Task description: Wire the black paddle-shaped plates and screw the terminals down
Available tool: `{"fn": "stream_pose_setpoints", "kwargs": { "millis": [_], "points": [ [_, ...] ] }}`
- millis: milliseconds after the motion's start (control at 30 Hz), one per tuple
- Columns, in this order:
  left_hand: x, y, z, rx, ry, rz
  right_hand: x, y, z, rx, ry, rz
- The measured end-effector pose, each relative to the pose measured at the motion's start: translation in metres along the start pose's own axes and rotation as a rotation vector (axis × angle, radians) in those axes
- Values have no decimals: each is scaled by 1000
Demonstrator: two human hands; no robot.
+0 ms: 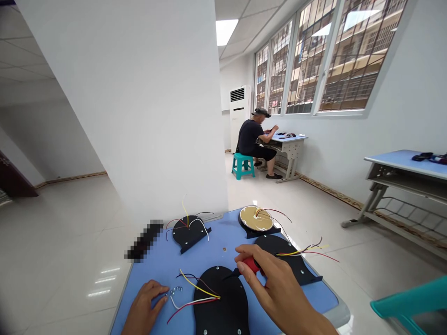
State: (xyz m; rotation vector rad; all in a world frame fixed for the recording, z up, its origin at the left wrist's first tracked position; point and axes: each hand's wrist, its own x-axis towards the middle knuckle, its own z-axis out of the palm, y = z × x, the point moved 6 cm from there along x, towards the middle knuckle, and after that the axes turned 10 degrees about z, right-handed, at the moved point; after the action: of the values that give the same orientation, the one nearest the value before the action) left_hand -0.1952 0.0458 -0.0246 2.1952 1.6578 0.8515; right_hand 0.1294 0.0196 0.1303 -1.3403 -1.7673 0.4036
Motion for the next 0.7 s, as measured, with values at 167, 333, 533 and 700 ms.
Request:
{"fn": "stream_pose_setpoints", "kwargs": {
  "millis": [167,333,533,700],
  "points": [
    [-3,1,-3,4,122,99,-4,-15,-3,1,22,-125],
    [-6,22,-3,-157,193,45,-10,-31,2,8,35,-227],
    [2,82,6,-240,207,293,-12,-51,11,67,-36,-287],
    [6,107,9,-171,231,443,-13,-56,14,64,-67,-329]
  ]
}}
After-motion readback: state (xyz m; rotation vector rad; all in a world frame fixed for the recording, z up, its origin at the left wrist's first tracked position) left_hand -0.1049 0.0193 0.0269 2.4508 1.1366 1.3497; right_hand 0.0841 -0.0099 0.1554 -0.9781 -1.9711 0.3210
